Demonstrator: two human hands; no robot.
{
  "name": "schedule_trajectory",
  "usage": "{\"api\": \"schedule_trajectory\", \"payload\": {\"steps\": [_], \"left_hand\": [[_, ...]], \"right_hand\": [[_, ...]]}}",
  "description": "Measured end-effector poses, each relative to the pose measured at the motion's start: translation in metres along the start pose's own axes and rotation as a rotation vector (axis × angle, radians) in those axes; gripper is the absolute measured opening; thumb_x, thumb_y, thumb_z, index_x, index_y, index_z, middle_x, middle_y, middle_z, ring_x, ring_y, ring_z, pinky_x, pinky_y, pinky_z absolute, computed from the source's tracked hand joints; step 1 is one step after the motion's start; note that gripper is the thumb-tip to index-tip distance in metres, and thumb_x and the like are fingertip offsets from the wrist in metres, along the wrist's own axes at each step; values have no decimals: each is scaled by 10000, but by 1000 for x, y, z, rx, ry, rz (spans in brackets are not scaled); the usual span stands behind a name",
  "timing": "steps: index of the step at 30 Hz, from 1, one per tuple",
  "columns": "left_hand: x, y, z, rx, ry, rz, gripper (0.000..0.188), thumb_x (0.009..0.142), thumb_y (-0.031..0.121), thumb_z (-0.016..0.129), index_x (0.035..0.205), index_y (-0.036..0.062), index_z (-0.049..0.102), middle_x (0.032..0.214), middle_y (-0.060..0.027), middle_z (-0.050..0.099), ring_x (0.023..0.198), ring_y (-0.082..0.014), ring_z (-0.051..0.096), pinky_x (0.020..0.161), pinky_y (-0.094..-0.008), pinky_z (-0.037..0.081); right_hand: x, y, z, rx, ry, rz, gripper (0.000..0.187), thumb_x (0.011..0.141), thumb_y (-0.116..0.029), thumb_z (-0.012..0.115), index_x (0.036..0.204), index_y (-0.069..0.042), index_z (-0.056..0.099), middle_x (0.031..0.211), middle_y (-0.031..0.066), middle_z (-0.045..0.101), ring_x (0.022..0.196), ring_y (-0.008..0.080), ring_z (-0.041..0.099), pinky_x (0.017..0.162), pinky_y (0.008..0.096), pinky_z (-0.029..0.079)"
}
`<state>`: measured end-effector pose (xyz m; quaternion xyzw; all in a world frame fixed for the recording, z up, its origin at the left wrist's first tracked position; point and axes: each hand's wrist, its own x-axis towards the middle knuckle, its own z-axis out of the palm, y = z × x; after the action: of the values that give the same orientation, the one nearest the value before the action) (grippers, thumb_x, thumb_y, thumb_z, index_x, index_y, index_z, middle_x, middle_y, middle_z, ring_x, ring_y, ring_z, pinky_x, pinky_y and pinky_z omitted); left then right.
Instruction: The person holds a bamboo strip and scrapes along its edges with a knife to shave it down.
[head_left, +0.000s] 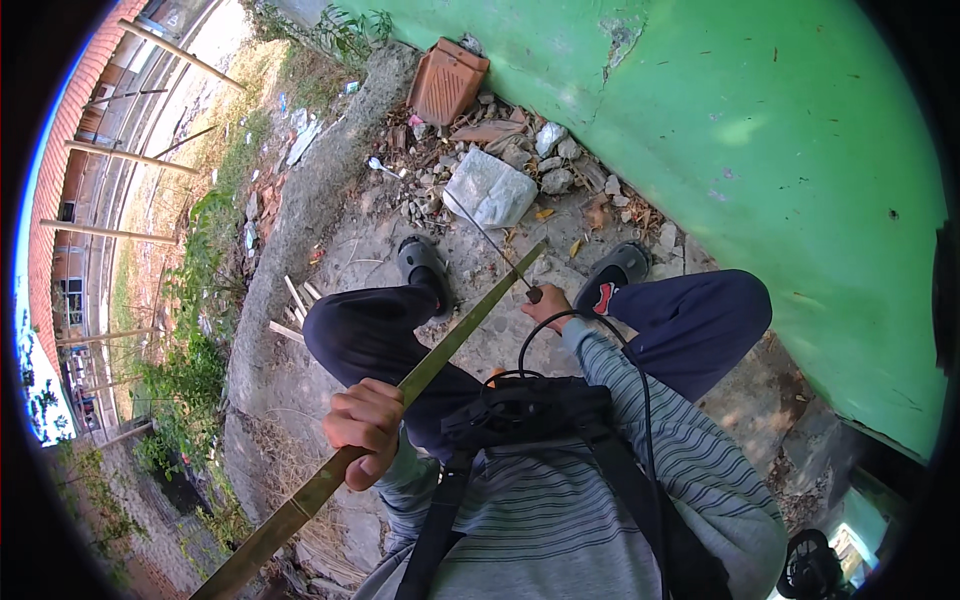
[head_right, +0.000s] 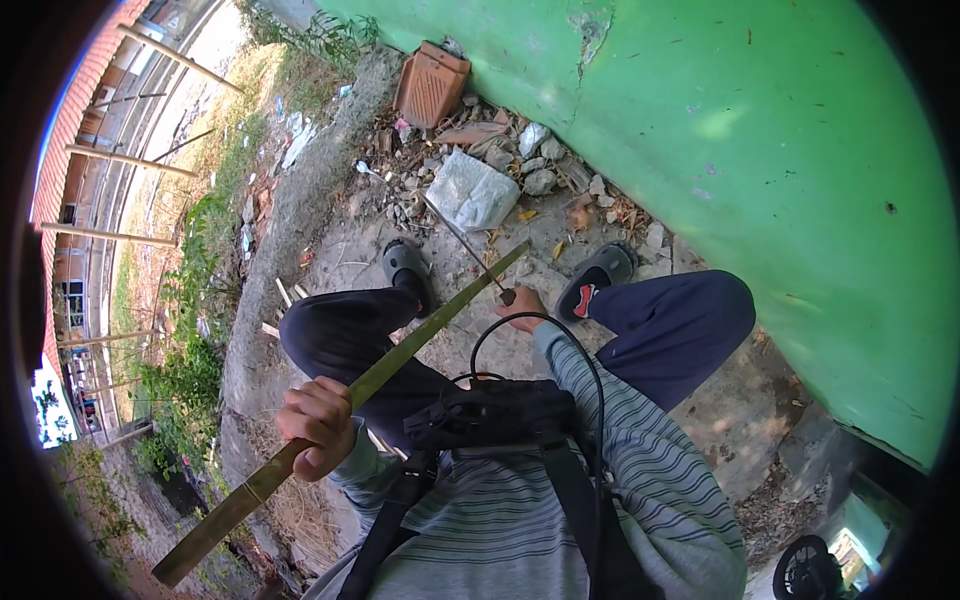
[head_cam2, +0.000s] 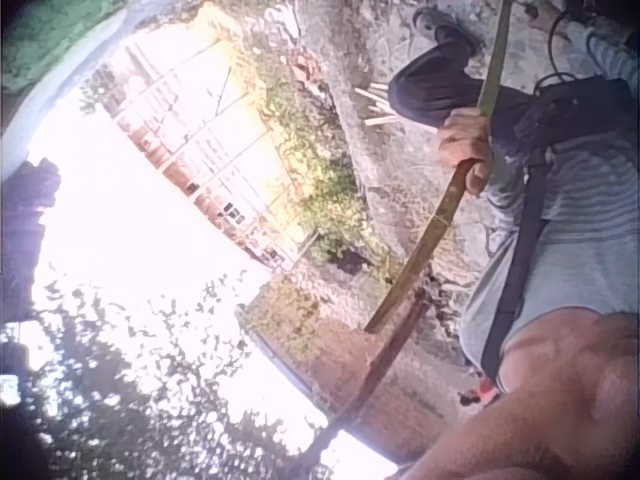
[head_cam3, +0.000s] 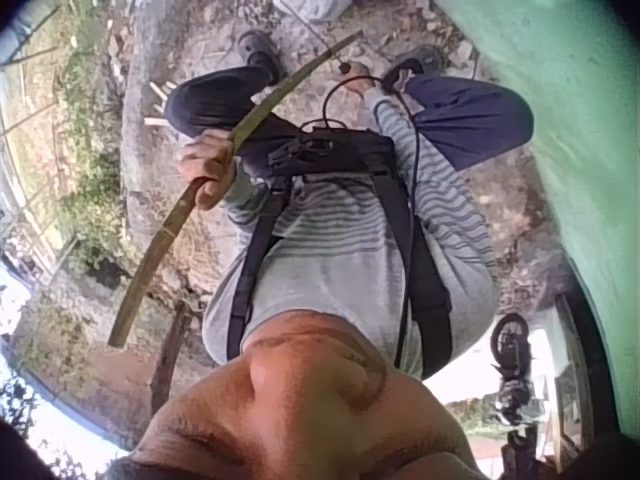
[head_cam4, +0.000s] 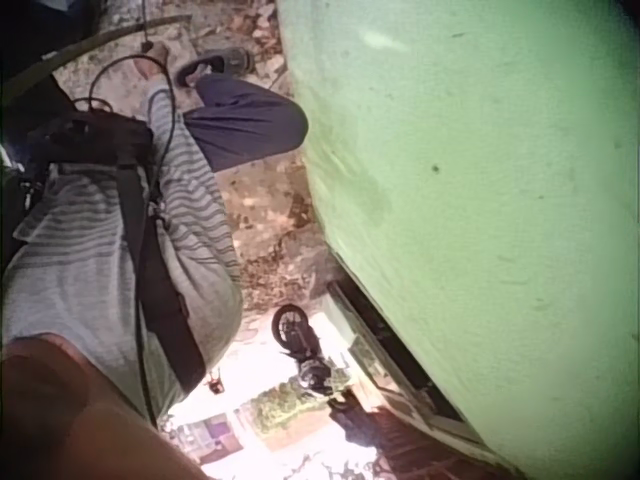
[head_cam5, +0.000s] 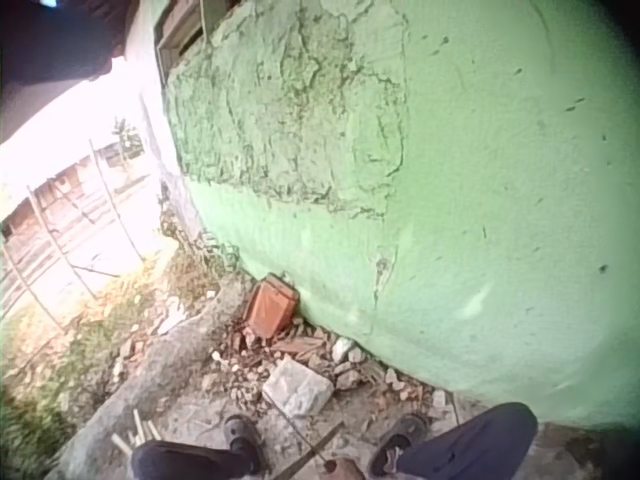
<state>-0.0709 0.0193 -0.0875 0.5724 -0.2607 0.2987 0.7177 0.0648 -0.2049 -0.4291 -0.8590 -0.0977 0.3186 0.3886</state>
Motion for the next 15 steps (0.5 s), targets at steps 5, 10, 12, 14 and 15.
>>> {"api": "schedule_trajectory", "payload": {"steps": [5, 10, 12, 14, 15], "left_hand": [[3, 6, 8, 66, 121, -25, 294, 799, 265, 584, 648, 63, 434, 478, -24, 380, 339, -132, 329, 355, -288, 278], [12, 18, 8, 291, 452, -313, 454, 804, 276, 661, 1080, 51, 379, 822, -104, 417, 632, -220, 497, 523, -325, 458], [13, 17, 11, 317, 538, -300, 488, 789, 263, 642, 1137, 82, 351, 789, -87, 396, 596, -183, 431, 506, -323, 424], [14, 19, 14, 213, 549, -295, 428, 791, 233, 608, 1118, 85, 374, 771, -64, 373, 587, -164, 393, 503, -305, 399], [14, 21, 16, 113, 563, -287, 372, 793, 202, 574, 1099, 87, 397, 754, -40, 351, 578, -145, 355, 500, -288, 374]], "right_hand": [[-8, -13, -5, -42, 1, -33, 338, 702, -314, 765, 794, 2, 686, 768, 215, 683, 769, 381, 684, 732, 451, 529], [-18, -20, 1, 48, 55, -60, 323, 720, -300, 741, 705, 3, 633, 668, 181, 644, 672, 353, 654, 670, 441, 508], [-21, -29, 4, 97, 76, -159, 315, 721, -298, 737, 700, -1, 634, 659, 181, 640, 654, 344, 647, 667, 438, 504], [-19, -25, 7, 72, 89, -136, 311, 721, -294, 734, 702, 0, 635, 662, 181, 643, 660, 343, 651, 669, 440, 505], [-17, -24, 9, 46, 99, -116, 306, 722, -290, 731, 704, 1, 637, 666, 181, 646, 665, 343, 655, 671, 441, 506]]}}
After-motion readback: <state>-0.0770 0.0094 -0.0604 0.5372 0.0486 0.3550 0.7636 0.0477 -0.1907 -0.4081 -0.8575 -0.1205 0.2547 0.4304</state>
